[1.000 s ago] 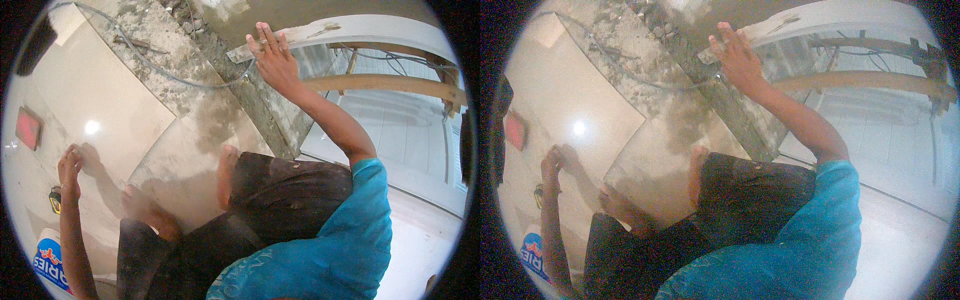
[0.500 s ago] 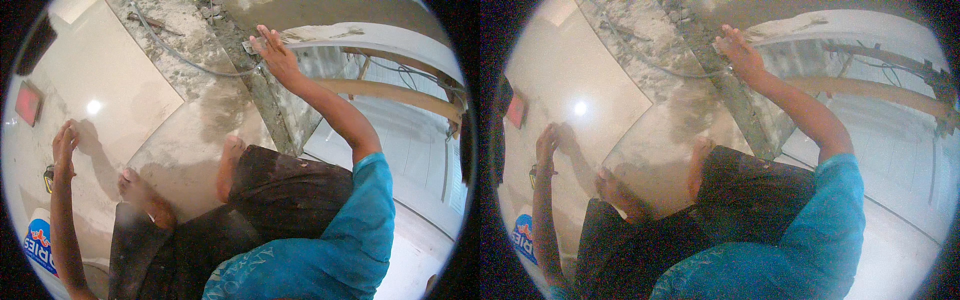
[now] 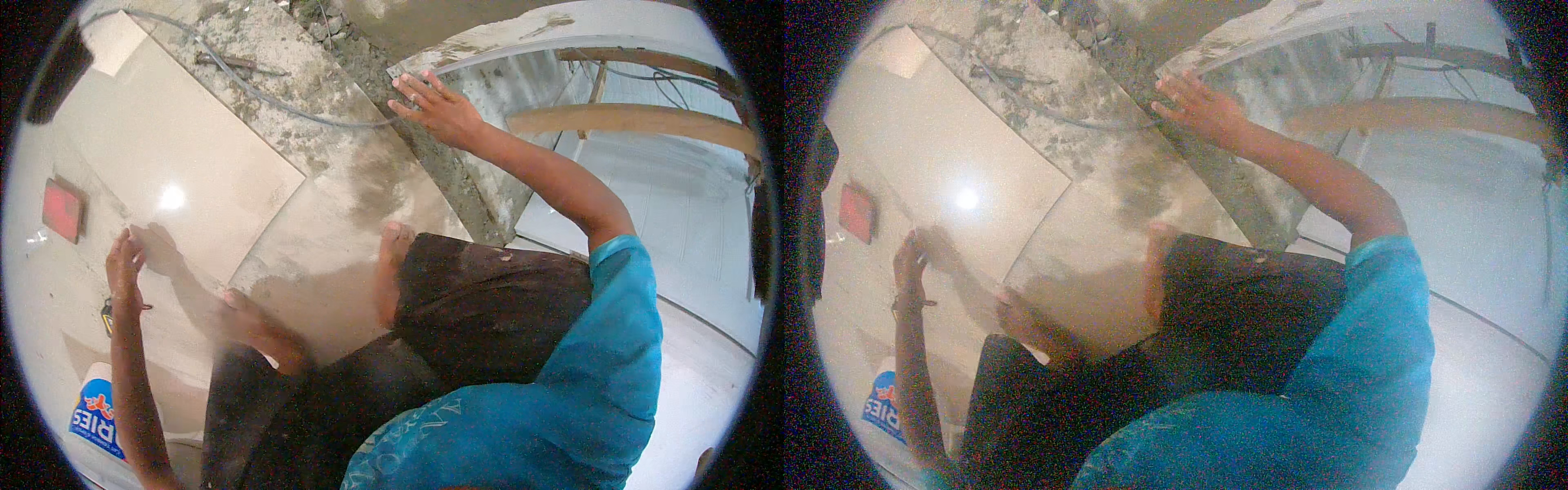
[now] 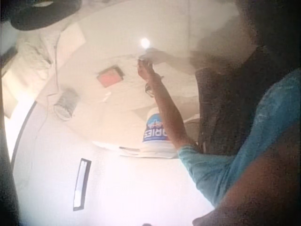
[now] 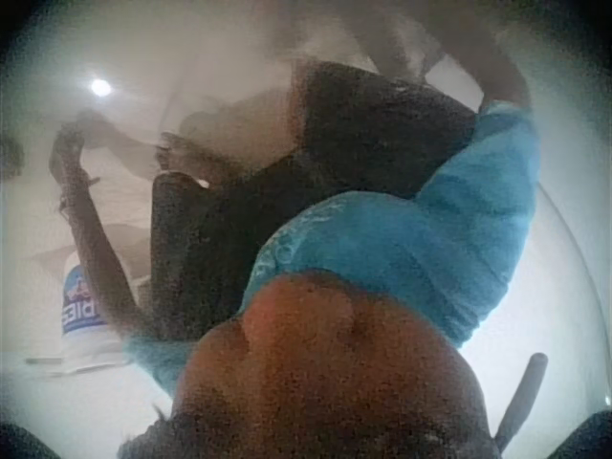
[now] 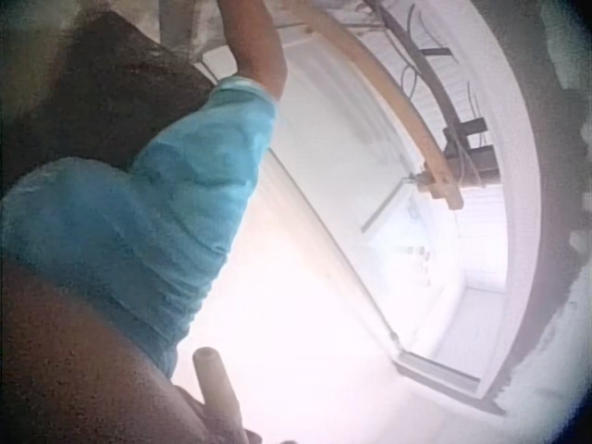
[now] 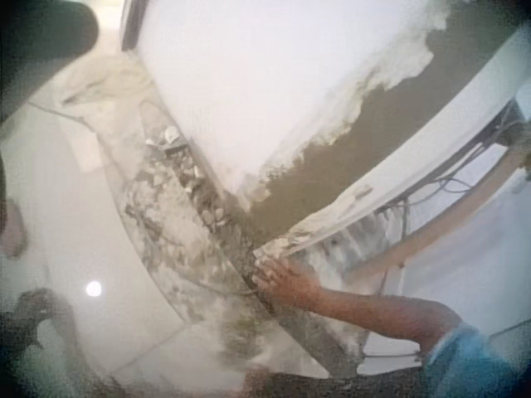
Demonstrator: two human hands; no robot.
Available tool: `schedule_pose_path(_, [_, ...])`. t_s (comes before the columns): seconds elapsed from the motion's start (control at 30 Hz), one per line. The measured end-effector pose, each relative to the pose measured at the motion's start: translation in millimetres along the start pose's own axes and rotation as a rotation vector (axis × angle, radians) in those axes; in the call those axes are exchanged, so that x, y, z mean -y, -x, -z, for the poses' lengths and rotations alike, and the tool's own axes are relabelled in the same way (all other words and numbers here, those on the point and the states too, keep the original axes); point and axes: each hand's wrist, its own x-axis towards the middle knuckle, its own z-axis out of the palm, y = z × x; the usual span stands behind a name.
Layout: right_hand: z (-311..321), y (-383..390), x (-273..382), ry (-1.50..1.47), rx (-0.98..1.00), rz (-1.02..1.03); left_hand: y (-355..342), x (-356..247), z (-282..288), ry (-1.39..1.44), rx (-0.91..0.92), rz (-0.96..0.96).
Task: The person walks into a room under renovation, picks up a floor tile, and kneels to measure and mark it with a tape measure and pencil. The person adjusts the tile position and takes multiple measurements before marking the tile.
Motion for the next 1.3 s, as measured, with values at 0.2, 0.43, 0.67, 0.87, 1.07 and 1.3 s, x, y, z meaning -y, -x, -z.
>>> schedule_pose_path(0.2, [9,-10,4,0.001,0.121,-0.216,2,-6,2,-0.071,-0.024,0.061])
schedule_pose_path(0.43, [36,21,8,-1.075,0.515,-0.551,19,-30,-8,-0.109,-0.124,-0.041])
schedule_pose_path(0.67, [-21,38,22,-2.113,-0.548,-1.357,25,-93,-35,-0.670,-0.085,-0.426])
schedule_pose_path(0.87, [-62,-26,22,-2.209,-1.120,-1.590,17,-148,-141,-1.119,0.137,-0.992])
schedule_pose_path(1.07, [-64,-56,26,-2.306,-1.027,-1.432,9,-135,-300,-1.176,0.294,-1.159])
schedule_pose_path(1.3, [-36,-37,46,-2.265,-0.988,-1.508,-45,-146,-329,-1.263,0.018,-1.061])
